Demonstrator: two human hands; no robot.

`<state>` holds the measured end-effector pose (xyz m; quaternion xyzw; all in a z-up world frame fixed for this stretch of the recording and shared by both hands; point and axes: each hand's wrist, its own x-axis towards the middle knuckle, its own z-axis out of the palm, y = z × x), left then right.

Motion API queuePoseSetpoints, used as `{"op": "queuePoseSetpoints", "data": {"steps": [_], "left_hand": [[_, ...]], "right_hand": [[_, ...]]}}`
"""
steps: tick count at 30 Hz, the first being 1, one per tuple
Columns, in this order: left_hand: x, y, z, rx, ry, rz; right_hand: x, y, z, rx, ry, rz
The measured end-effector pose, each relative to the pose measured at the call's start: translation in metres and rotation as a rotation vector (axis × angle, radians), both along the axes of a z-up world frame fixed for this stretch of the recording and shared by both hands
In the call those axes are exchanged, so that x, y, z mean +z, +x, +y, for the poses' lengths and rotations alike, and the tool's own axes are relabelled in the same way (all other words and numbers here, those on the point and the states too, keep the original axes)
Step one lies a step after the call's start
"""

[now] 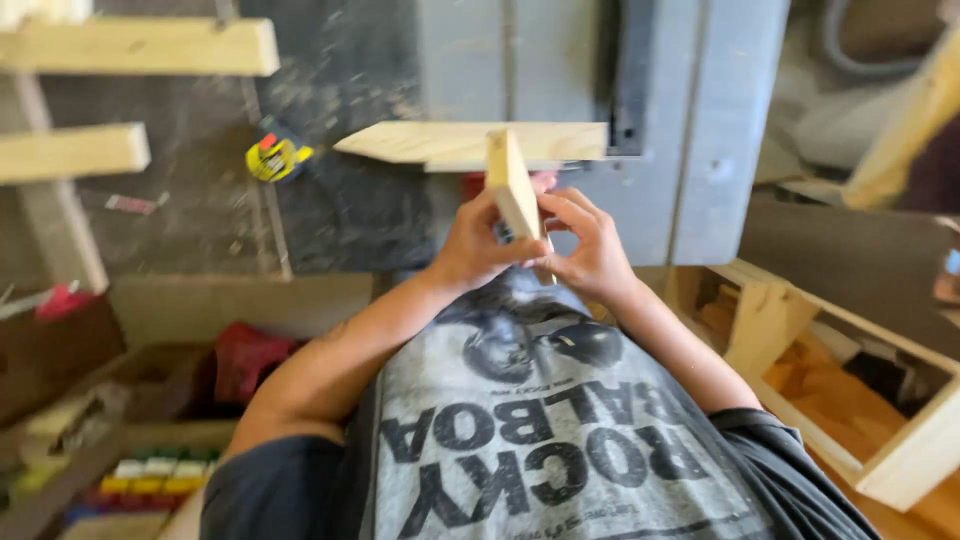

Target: Measuring wooden boards with a tape measure, marking them with a pencil, and cutting them using a table saw.

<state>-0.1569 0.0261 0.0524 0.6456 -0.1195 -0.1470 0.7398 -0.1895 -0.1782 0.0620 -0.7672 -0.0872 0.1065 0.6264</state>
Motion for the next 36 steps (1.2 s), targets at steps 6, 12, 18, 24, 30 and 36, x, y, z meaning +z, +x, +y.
{"op": "queuePoseSetpoints", "data": {"steps": [6, 12, 18, 24, 30, 36], "left_hand": [[0.031, 0.022, 0.16, 0.218, 0.068, -0.071], [-0.054, 0.036, 0.359, 0.531, 1.53, -0.352], [-0.107, 0.046, 0.411, 0.366, 1.711, -0.05], [-0.069, 0.056, 0.318, 0.252, 1.241, -0.719], [-0.067, 0.089, 0.207, -0.199, 1.098, -0.85], [-0.087, 0.13, 0.158, -0.528, 1.298, -0.732]], "right_hand": [[0.015, -0.009, 0.076, -0.006, -0.375, -0.155], [-0.052, -0.022, 0.1, -0.138, -0.852, -0.284], [-0.07, -0.04, 0.111, -0.199, -0.99, -0.157], [-0.073, -0.06, 0.109, -0.231, -0.931, -0.201], [-0.079, -0.064, 0.104, -0.205, -0.911, -0.22], [-0.069, -0.062, 0.098, -0.214, -0.838, -0.163]]}}
